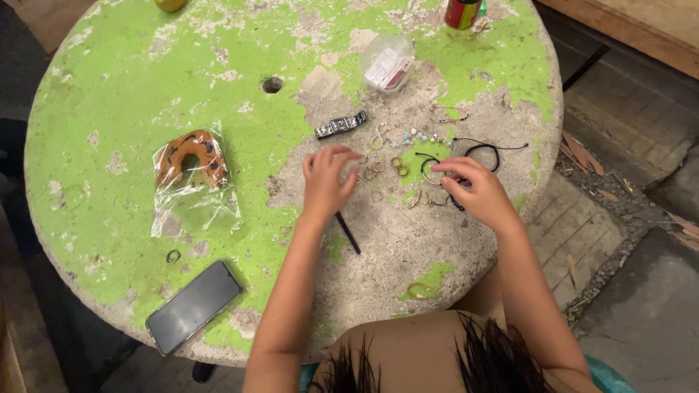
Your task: The person tries on several rings on different fingers and then puts on a beaded bracelet on the left wrist. They adjust the items and leave them on the table.
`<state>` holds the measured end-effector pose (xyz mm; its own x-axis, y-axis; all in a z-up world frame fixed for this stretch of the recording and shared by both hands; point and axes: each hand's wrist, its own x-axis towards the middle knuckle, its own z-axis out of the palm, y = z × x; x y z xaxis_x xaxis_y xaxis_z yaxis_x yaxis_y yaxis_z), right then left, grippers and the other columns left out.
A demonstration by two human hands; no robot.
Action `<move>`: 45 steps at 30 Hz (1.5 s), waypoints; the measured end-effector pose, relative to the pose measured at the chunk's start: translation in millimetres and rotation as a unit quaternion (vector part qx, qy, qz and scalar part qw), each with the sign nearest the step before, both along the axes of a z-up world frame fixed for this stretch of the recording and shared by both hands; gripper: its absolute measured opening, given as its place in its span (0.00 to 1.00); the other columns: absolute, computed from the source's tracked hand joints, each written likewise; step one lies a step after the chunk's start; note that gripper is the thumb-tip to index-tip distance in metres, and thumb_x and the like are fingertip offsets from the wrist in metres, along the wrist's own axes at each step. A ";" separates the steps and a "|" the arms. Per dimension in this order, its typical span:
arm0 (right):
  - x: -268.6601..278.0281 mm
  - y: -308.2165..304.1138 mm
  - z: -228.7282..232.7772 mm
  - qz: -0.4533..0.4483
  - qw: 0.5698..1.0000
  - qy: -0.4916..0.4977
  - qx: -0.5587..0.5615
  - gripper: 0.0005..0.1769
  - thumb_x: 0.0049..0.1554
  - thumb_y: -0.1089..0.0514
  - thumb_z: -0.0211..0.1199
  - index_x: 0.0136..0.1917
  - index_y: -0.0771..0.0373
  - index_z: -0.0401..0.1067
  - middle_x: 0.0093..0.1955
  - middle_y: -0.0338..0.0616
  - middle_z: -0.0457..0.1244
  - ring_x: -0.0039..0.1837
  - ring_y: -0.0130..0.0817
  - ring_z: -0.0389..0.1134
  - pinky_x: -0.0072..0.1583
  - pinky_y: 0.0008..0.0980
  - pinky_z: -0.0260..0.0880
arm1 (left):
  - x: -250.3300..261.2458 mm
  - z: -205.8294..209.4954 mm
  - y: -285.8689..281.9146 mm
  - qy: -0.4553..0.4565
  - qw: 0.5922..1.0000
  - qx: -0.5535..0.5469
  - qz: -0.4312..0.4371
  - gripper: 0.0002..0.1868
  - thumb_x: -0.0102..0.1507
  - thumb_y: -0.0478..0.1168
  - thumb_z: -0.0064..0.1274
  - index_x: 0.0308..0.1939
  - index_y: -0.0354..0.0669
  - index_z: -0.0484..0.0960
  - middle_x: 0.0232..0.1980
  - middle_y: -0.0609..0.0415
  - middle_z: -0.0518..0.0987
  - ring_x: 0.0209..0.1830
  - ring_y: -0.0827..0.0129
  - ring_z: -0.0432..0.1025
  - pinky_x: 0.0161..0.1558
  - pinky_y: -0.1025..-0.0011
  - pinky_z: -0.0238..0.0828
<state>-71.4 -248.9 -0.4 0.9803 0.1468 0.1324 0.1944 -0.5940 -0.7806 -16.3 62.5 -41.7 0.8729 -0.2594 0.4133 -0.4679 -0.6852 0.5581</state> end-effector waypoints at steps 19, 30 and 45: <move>24.0 23.1 -32.3 -0.013 0.976 -0.012 -0.217 0.21 0.59 0.59 0.59 0.61 0.37 0.79 0.48 0.41 0.62 0.53 0.39 0.65 0.58 0.45 0.60 | 1.6 -33.8 -0.9 0.011 1.000 0.011 0.023 0.16 0.54 0.37 0.58 0.43 0.62 0.88 0.69 0.56 0.70 0.74 0.55 0.57 0.73 0.47 0.39; 13.7 2.6 -27.0 -0.073 0.983 0.002 -0.167 0.16 0.61 0.56 0.61 0.60 0.40 0.80 0.49 0.41 0.63 0.52 0.37 0.65 0.63 0.45 0.58 | 2.9 -36.0 -0.3 0.025 1.000 -0.016 0.003 0.12 0.56 0.37 0.58 0.40 0.61 0.88 0.68 0.57 0.72 0.76 0.57 0.57 0.75 0.50 0.41; -14.3 -55.3 -23.8 -0.079 0.988 0.034 -0.126 0.10 0.56 0.57 0.67 0.51 0.49 0.81 0.46 0.43 0.63 0.44 0.36 0.69 0.51 0.35 0.71 | 2.6 -34.0 0.0 0.006 0.997 -0.066 0.041 0.12 0.59 0.34 0.52 0.42 0.56 0.86 0.59 0.60 0.77 0.69 0.64 0.65 0.76 0.51 0.39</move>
